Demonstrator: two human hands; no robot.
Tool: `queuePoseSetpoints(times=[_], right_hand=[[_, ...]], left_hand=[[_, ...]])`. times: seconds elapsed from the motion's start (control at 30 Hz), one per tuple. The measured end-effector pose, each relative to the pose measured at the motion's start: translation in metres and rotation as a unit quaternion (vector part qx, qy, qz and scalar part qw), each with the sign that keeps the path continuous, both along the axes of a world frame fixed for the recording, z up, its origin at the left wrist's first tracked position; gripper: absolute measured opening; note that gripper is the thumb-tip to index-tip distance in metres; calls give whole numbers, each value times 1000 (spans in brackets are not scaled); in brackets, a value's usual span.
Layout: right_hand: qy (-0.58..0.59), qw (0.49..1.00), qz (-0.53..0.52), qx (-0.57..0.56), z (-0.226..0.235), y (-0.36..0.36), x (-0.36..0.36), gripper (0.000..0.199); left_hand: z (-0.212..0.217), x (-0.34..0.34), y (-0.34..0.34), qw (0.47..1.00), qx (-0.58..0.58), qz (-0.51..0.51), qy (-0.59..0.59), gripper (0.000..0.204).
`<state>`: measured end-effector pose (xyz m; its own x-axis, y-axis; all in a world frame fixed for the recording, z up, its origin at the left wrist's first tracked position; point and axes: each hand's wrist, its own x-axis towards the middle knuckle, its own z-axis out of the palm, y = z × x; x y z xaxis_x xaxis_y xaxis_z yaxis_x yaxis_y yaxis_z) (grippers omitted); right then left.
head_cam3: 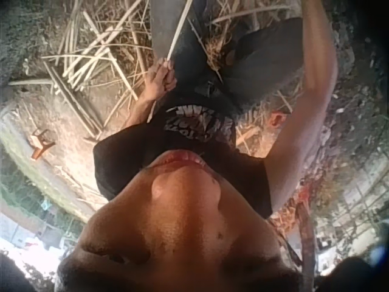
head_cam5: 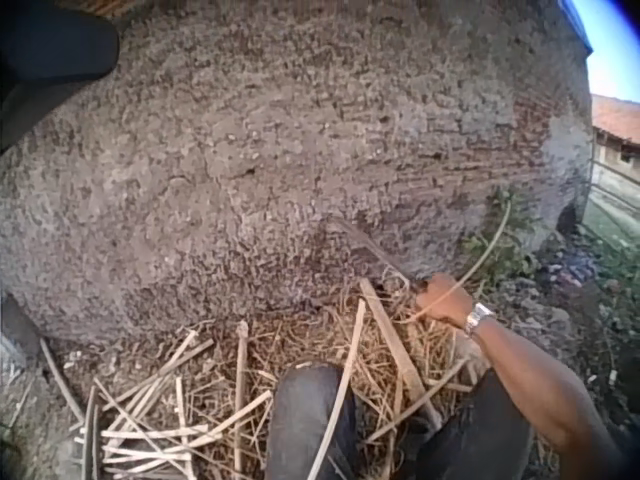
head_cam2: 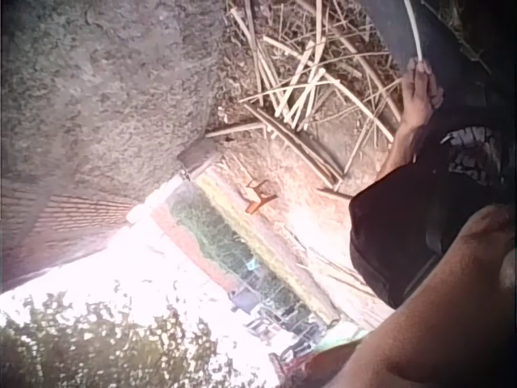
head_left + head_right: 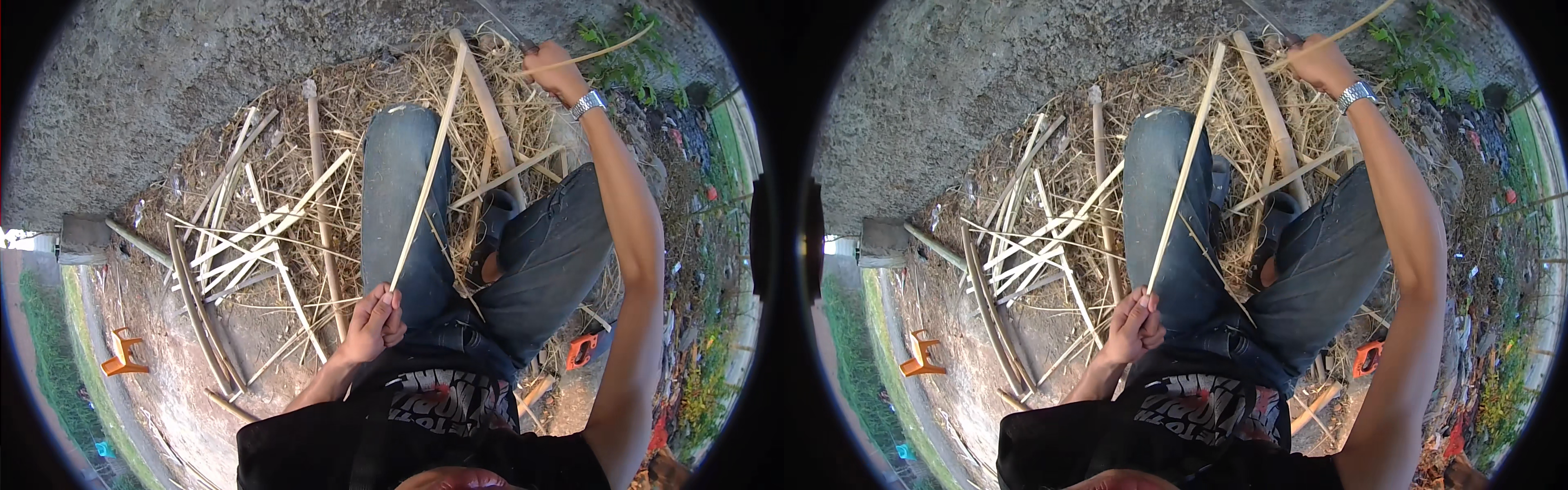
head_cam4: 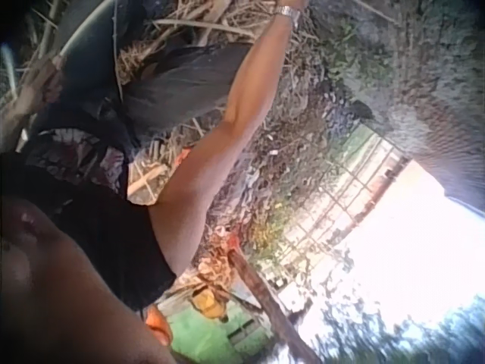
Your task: The person shaves a thin bamboo stick using a large knife while sitting on the ground, removing outer layers and smoothing the surface.
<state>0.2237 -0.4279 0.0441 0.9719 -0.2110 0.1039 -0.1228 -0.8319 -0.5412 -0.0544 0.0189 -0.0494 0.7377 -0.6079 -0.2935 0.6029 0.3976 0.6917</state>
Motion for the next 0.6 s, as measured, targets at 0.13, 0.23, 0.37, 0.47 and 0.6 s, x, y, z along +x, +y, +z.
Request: queuePoseSetpoints(times=[0.13, 0.23, 0.37, 0.47, 0.6], right_hand=[[-21, 989, -30, 142, -3, 13, -11, 17], [-7, 965, 21, 260, 20, 53, -44, 20], [22, 924, 49, 378, 21, 103, -62, 26], [46, 904, 148, 399, 12, 124, -77, 29], [62, 962, 174, 200, 10, 138, -94, 25]], left_hand=[[2, 16, 5, 999, -10, -4, 39, 23], [14, 27, 3, 995, -54, -18, 86, 25], [19, 50, -3, 989, -89, -32, 110, 26], [25, 60, -13, 990, -92, -24, 109, 27], [35, 71, -28, 991, -72, 6, 113, 29]])
